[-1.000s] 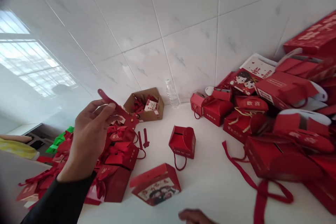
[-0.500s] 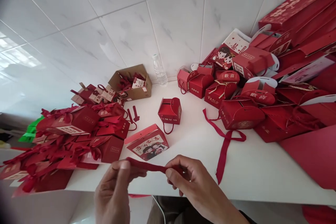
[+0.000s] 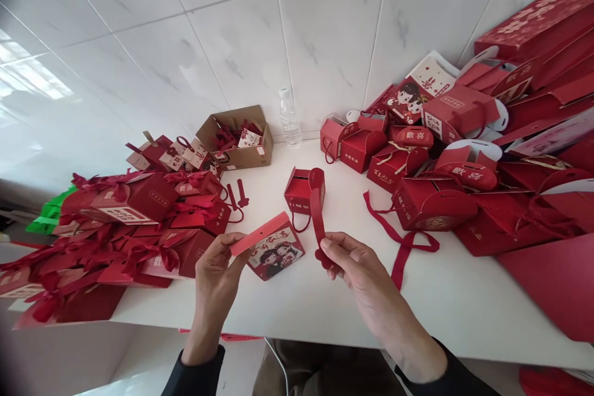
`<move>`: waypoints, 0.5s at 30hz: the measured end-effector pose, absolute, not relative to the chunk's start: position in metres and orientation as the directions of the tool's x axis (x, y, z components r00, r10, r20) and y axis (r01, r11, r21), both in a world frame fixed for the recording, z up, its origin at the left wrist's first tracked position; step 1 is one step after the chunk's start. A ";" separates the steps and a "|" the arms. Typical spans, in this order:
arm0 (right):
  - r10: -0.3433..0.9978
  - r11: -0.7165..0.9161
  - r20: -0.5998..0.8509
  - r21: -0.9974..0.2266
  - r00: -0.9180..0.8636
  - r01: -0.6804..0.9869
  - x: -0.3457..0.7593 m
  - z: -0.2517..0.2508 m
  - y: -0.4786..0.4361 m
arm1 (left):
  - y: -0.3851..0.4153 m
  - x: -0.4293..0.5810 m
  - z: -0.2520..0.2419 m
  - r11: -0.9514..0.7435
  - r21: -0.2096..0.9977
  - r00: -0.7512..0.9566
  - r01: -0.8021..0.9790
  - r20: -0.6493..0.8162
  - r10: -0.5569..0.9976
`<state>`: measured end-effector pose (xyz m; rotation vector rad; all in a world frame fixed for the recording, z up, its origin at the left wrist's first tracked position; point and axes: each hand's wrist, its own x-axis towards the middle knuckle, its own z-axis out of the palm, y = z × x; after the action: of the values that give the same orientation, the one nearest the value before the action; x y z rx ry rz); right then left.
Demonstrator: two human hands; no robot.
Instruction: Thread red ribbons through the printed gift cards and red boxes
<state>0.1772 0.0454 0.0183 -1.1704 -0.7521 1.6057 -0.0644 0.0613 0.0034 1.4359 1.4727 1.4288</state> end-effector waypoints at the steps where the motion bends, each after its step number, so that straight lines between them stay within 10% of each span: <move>1: 0.943 -0.328 -0.325 -0.878 -0.071 -0.347 0.176 0.019 0.047 | 0.061 -0.063 0.003 -0.201 0.940 -0.189 0.277 0.258 0.947; 8: 0.964 -0.264 -0.240 -0.904 -0.112 -0.337 0.168 0.029 0.057 | 0.059 -0.053 0.003 -0.552 0.686 0.036 0.474 0.611 0.791; 15: 0.976 -0.195 -0.159 -0.938 -0.146 -0.285 0.161 0.038 0.059 | 0.056 -0.047 -0.006 -0.563 0.646 0.061 0.515 0.628 0.776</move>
<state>0.1607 0.0587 0.0382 -1.0463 -0.9738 1.5582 -0.0470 0.0560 -0.0060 2.0892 1.3104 1.5050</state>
